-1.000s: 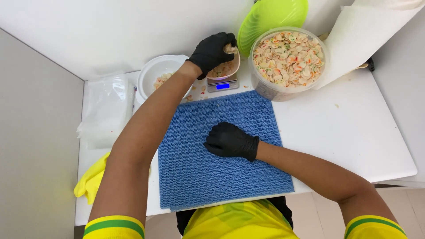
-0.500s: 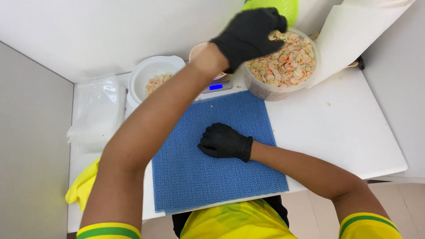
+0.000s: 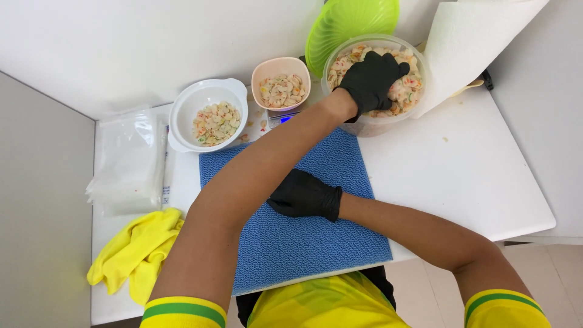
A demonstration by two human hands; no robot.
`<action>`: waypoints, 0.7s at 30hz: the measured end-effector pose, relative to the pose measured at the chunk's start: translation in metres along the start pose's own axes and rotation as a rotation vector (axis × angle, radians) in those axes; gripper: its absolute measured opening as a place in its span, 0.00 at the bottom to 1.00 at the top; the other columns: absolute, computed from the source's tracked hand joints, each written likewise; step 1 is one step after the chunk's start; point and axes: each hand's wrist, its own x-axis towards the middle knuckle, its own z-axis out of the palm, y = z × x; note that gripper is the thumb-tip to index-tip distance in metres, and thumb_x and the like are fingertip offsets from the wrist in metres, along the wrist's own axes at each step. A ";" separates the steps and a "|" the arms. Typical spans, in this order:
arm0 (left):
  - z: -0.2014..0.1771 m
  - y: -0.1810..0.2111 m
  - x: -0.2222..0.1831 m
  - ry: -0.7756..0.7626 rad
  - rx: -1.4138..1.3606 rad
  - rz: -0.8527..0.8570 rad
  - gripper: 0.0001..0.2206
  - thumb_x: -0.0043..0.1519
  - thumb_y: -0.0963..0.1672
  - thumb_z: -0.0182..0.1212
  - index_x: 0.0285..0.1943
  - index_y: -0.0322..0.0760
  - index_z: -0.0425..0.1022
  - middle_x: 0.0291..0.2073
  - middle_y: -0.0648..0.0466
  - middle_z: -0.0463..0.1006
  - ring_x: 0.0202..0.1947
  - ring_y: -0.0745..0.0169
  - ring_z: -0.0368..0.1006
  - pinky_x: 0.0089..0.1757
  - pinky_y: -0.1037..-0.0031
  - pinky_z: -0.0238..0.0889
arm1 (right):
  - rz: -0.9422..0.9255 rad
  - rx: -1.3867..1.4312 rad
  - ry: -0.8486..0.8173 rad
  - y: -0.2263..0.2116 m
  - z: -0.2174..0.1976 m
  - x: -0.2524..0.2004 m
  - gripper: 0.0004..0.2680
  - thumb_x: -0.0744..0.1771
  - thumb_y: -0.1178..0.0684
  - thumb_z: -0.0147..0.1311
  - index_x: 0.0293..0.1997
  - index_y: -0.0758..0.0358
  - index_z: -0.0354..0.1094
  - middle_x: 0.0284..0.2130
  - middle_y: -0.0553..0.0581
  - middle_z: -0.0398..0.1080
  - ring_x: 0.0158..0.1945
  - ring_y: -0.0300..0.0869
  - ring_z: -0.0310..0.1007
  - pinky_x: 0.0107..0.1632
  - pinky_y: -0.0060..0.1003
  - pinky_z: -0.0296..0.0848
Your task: Portioning a food mixture from a large container into a smaller bowl using gloved hands, monitored by a digital scale.
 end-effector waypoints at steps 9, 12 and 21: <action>-0.039 -0.024 -0.002 0.080 -0.544 0.047 0.24 0.57 0.41 0.71 0.63 0.44 0.70 0.52 0.48 0.80 0.48 0.48 0.77 0.49 0.58 0.68 | -0.025 -0.152 -0.090 0.010 0.011 -0.006 0.13 0.71 0.47 0.49 0.34 0.63 0.76 0.27 0.58 0.77 0.29 0.50 0.74 0.39 0.46 0.74; -0.071 -0.024 -0.005 0.025 -0.559 -0.007 0.14 0.57 0.39 0.67 0.48 0.45 0.68 0.31 0.51 0.70 0.31 0.53 0.66 0.35 0.59 0.60 | -0.022 -0.155 -0.083 0.008 0.010 -0.005 0.13 0.71 0.47 0.49 0.32 0.62 0.75 0.26 0.57 0.76 0.28 0.49 0.72 0.37 0.46 0.73; -0.051 -0.043 0.019 0.163 -0.475 0.115 0.16 0.53 0.39 0.73 0.45 0.44 0.70 0.30 0.52 0.74 0.29 0.52 0.71 0.32 0.57 0.63 | -0.004 -0.130 -0.108 0.012 0.014 -0.007 0.13 0.71 0.46 0.50 0.34 0.62 0.76 0.27 0.58 0.77 0.29 0.49 0.74 0.40 0.46 0.75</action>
